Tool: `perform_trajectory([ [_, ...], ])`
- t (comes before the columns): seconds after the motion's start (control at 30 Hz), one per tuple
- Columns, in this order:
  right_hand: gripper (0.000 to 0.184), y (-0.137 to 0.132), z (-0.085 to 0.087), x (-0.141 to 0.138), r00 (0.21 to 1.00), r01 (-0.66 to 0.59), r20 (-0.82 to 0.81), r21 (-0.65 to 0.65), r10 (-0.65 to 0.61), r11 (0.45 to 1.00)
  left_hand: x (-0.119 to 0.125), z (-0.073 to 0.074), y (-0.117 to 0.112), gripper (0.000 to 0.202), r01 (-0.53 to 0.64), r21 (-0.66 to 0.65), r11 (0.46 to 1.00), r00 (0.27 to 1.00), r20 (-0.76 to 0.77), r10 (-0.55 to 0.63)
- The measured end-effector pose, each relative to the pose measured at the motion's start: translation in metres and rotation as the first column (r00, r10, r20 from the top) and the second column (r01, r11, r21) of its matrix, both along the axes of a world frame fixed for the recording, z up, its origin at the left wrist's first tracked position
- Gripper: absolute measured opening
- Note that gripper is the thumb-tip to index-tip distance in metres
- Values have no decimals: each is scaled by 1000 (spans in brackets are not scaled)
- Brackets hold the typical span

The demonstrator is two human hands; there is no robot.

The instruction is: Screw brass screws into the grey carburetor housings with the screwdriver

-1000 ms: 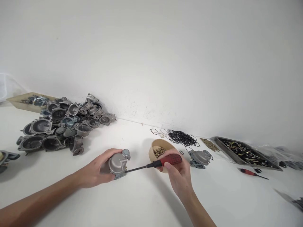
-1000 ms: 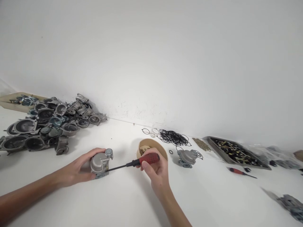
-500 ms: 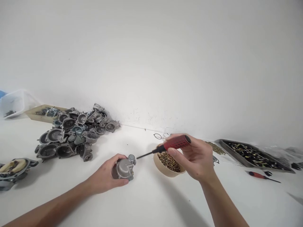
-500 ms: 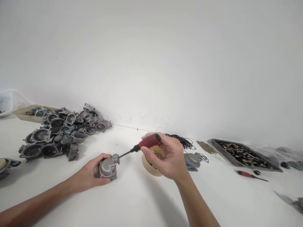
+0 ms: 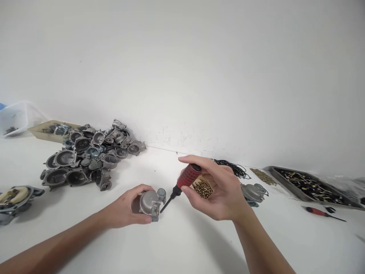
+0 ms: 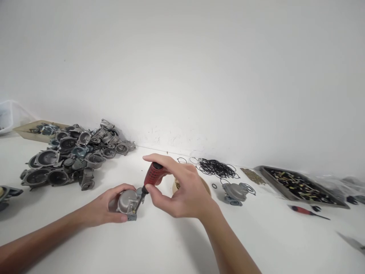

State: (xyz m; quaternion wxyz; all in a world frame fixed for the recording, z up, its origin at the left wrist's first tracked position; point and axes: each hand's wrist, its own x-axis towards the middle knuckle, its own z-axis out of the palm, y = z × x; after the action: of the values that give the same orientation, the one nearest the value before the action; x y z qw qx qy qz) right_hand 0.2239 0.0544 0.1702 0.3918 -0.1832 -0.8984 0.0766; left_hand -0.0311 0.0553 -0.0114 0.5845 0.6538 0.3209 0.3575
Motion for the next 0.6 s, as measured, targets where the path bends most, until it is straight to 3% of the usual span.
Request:
perform_trajectory([
  [0.6,60,7,-5,-8,999,32,34,-28,-31,999,1,7,-2,67,-9,3,1000,1000,-6,9],
])
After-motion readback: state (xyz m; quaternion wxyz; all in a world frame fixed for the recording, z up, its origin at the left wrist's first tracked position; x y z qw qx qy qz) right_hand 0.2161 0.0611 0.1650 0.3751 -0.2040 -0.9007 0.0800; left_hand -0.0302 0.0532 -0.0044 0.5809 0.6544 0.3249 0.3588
